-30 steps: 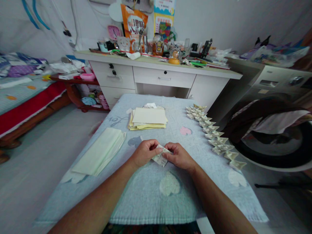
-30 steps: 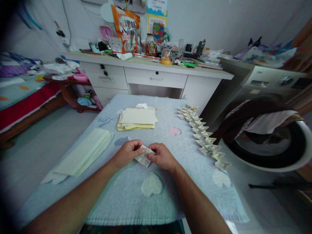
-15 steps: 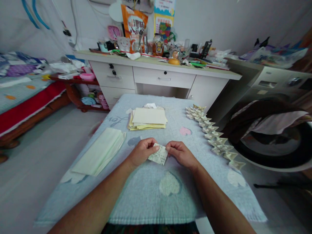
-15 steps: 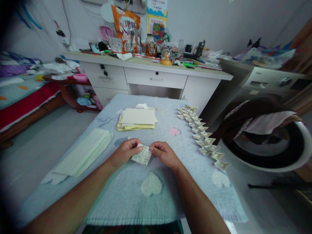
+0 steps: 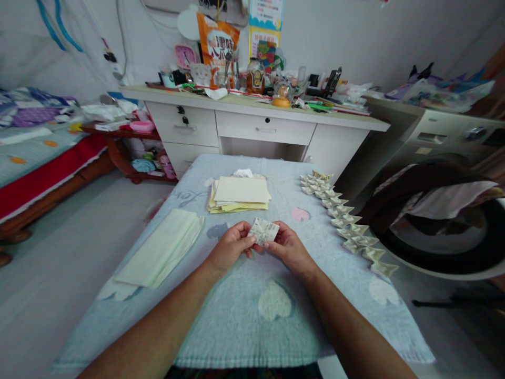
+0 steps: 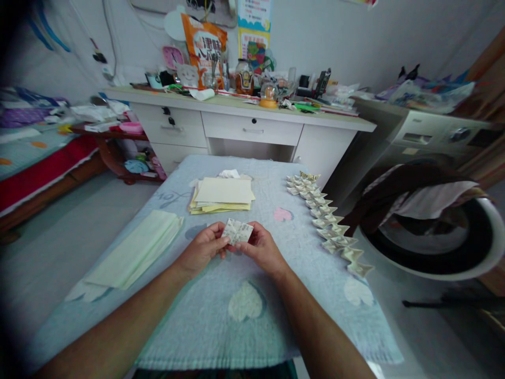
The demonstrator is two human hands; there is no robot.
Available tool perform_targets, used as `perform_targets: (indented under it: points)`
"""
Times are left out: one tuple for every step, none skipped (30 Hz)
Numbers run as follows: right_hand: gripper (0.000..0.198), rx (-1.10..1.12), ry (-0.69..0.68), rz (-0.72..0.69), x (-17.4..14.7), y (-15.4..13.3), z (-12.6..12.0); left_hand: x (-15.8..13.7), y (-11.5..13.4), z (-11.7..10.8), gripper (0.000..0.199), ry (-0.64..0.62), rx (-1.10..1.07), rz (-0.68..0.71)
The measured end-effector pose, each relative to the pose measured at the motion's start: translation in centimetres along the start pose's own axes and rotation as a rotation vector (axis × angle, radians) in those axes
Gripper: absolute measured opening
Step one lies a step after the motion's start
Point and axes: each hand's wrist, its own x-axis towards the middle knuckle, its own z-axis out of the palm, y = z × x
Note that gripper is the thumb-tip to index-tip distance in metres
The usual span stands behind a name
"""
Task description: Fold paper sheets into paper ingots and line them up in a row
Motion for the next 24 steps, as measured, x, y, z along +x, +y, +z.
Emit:
perform_targets:
  points:
    - [0.041, -0.018, 0.002, 0.008, 0.0, 0.1, 0.0, 0.0, 0.0, 0.1, 0.027, -0.011, 0.01, -0.002]
    - [0.038, -0.048, 0.008, 0.012, 0.0, 0.2, 0.0, -0.1, -0.1, 0.3, 0.026, -0.013, 0.035, 0.002]
    - [0.033, -0.091, 0.02, 0.009, -0.1, 0.2, 0.0, -0.1, -0.2, 0.4, 0.026, -0.005, 0.079, 0.011]
    - [0.029, -0.149, 0.036, -0.003, -0.1, 0.2, -0.1, -0.1, -0.2, 0.5, 0.026, 0.012, 0.139, 0.024]
    - [0.024, -0.223, 0.057, -0.026, -0.1, 0.2, -0.2, -0.2, -0.3, 0.5, 0.025, 0.036, 0.21, 0.042]
    - [0.019, -0.312, 0.081, -0.064, -0.2, 0.2, -0.3, -0.3, -0.3, 0.6, 0.024, 0.063, 0.278, 0.066]
    - [0.014, -0.412, 0.105, -0.116, -0.2, 0.2, -0.4, -0.3, -0.3, 0.6, 0.025, 0.087, 0.336, 0.095]
    - [0.008, -0.52, 0.121, -0.178, -0.2, 0.2, -0.4, -0.4, -0.2, 0.7, 0.026, 0.108, 0.379, 0.131]
    - [0.004, -0.633, 0.13, -0.243, -0.2, 0.2, -0.5, -0.5, -0.1, 0.7, 0.026, 0.123, 0.41, 0.173]
    - [0.006, -0.743, 0.135, -0.305, -0.1, 0.2, -0.6, -0.5, 0.0, 0.8, 0.025, 0.135, 0.437, 0.221]
    - [0.008, -0.841, 0.135, -0.36, -0.1, 0.2, -0.6, -0.6, 0.0, 0.9, 0.02, 0.144, 0.471, 0.271]
    - [0.01, -0.926, 0.128, -0.399, 0.0, 0.3, -0.6, -0.6, 0.1, 0.9, 0.015, 0.15, 0.516, 0.32]
    - [0.011, -0.997, 0.12, -0.424, 0.0, 0.3, -0.7, -0.5, 0.1, 0.9, 0.009, 0.154, 0.569, 0.363]
    - [0.011, -1.054, 0.113, -0.44, 0.0, 0.3, -0.8, -0.5, 0.1, 0.8, 0.006, 0.155, 0.623, 0.394]
    - [0.011, -1.097, 0.105, -0.445, 0.1, 0.4, -0.8, -0.4, 0.0, 0.8, 0.006, 0.151, 0.669, 0.414]
    - [0.012, -1.128, 0.095, -0.442, 0.1, 0.4, -0.9, -0.3, -0.2, 0.7, 0.007, 0.144, 0.702, 0.423]
    - [0.013, -1.152, 0.085, -0.433, 0.1, 0.4, -1.0, -0.2, -0.3, 0.5, 0.007, 0.136, 0.723, 0.425]
    - [0.016, -1.169, 0.073, -0.421, 0.0, 0.4, -1.1, -0.1, -0.5, 0.4, 0.007, 0.127, 0.738, 0.421]
    - [0.019, -1.178, 0.06, -0.408, 0.0, 0.4, -1.2, -0.1, -0.6, 0.3, 0.008, 0.118, 0.749, 0.415]
    - [0.022, -1.183, 0.044, -0.395, 0.0, 0.4, -1.3, 0.0, -0.8, 0.2, 0.008, 0.108, 0.761, 0.409]
    - [0.023, -1.186, 0.026, -0.38, 0.0, 0.4, -1.5, 0.0, -0.9, 0.2, 0.01, 0.097, 0.779, 0.402]
    - [0.022, -1.189, 0.007, -0.367, -0.1, 0.4, -1.6, 0.0, -0.9, 0.1, 0.011, 0.085, 0.802, 0.395]
    - [0.021, -1.197, -0.015, -0.353, -0.1, 0.4, -1.6, 0.0, -0.9, 0.1, 0.013, 0.072, 0.829, 0.386]
    - [0.019, -1.208, -0.038, -0.339, -0.1, 0.4, -1.7, -0.1, -0.9, 0.1, 0.014, 0.061, 0.859, 0.379]
